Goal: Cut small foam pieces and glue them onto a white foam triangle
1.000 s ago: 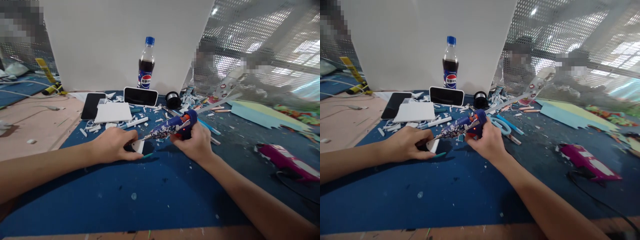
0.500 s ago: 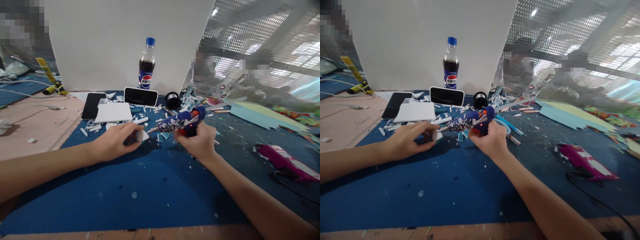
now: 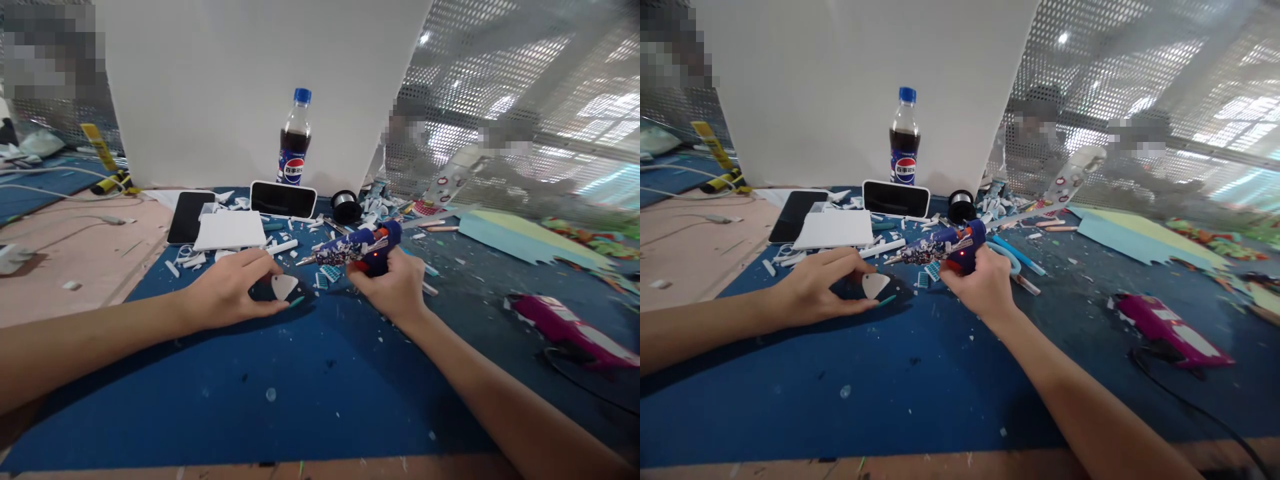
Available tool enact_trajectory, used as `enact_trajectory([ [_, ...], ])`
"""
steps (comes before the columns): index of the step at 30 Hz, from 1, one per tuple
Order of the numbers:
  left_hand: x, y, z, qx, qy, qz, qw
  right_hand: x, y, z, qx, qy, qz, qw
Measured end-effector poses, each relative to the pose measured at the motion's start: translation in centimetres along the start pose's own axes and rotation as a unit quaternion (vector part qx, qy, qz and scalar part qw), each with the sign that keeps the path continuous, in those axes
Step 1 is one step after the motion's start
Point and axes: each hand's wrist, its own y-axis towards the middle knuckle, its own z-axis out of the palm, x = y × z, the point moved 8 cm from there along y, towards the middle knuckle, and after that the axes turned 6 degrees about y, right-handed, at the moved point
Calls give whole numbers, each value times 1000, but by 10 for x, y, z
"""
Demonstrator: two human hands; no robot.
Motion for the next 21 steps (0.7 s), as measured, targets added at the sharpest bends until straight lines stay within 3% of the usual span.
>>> enact_trajectory([
  [5, 2, -2, -7, -46, 38, -12, 998, 7, -2, 1, 12, -17, -33, 999],
  [10, 3, -3, -8, -53, 57, -20, 997, 16, -3, 6, 51, -21, -87, 995],
  [21, 4, -4, -9, -63, 82, -26, 994, 8, 2, 15, 149, -17, -34, 988],
])
